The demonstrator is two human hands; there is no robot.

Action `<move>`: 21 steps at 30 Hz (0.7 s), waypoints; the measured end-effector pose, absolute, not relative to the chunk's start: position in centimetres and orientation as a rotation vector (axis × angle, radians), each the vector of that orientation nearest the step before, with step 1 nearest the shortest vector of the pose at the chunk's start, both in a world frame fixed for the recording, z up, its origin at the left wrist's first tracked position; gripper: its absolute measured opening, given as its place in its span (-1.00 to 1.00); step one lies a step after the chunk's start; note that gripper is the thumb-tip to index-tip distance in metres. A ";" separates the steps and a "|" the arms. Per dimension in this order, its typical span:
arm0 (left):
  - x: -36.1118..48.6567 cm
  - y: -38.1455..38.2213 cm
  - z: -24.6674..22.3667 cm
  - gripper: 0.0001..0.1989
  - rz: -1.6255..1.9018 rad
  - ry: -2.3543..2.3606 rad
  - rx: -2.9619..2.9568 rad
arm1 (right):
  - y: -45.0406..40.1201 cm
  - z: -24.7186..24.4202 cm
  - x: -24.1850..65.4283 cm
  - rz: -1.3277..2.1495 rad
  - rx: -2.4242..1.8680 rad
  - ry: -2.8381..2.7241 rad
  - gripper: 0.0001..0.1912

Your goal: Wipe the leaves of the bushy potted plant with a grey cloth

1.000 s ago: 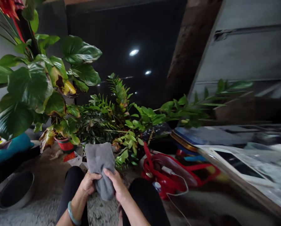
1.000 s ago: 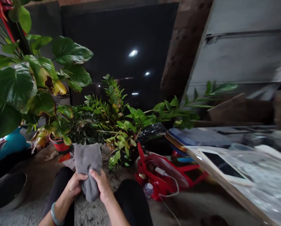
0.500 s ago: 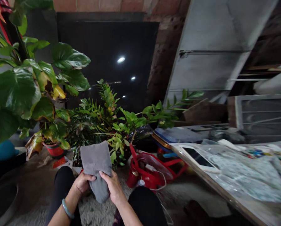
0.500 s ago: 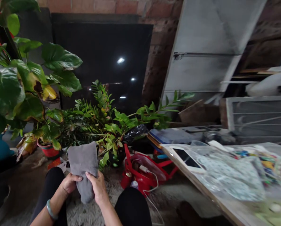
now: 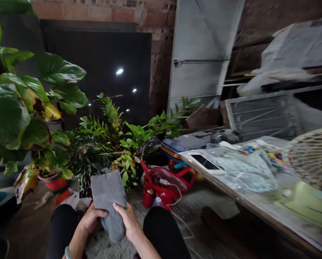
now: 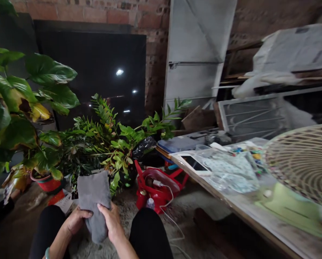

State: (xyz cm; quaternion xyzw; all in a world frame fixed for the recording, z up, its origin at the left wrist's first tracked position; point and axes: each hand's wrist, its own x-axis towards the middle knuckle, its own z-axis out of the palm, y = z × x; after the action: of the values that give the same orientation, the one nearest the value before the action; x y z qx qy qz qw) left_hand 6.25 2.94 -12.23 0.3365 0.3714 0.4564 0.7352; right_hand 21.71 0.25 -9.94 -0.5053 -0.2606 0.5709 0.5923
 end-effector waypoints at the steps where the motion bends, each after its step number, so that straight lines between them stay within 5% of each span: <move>1: 5.7 3.0 -12.0 -0.61 1.001 0.816 0.763 | 0.3 -9.7 21.5 1.341 -1.157 -0.613 -0.60; 7: 2.4 5.9 -10.0 -0.46 1.198 0.846 0.647 | 0.2 -8.3 22.1 1.367 -1.094 -0.647 -0.60; 14: -1.0 10.4 -10.8 -0.73 1.402 0.940 0.299 | 0.5 -7.6 21.3 1.452 -1.125 -0.667 -0.57; 21: -2.4 14.4 -10.3 -0.81 1.586 0.790 0.197 | 6.3 -0.3 18.9 1.408 -0.926 -0.751 -0.53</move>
State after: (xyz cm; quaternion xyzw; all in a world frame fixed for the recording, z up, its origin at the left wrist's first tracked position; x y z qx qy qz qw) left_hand -2.38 14.45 -10.28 0.0859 0.3446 0.6921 0.6284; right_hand 18.89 6.31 -0.31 -0.4000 -0.3246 0.6082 0.6039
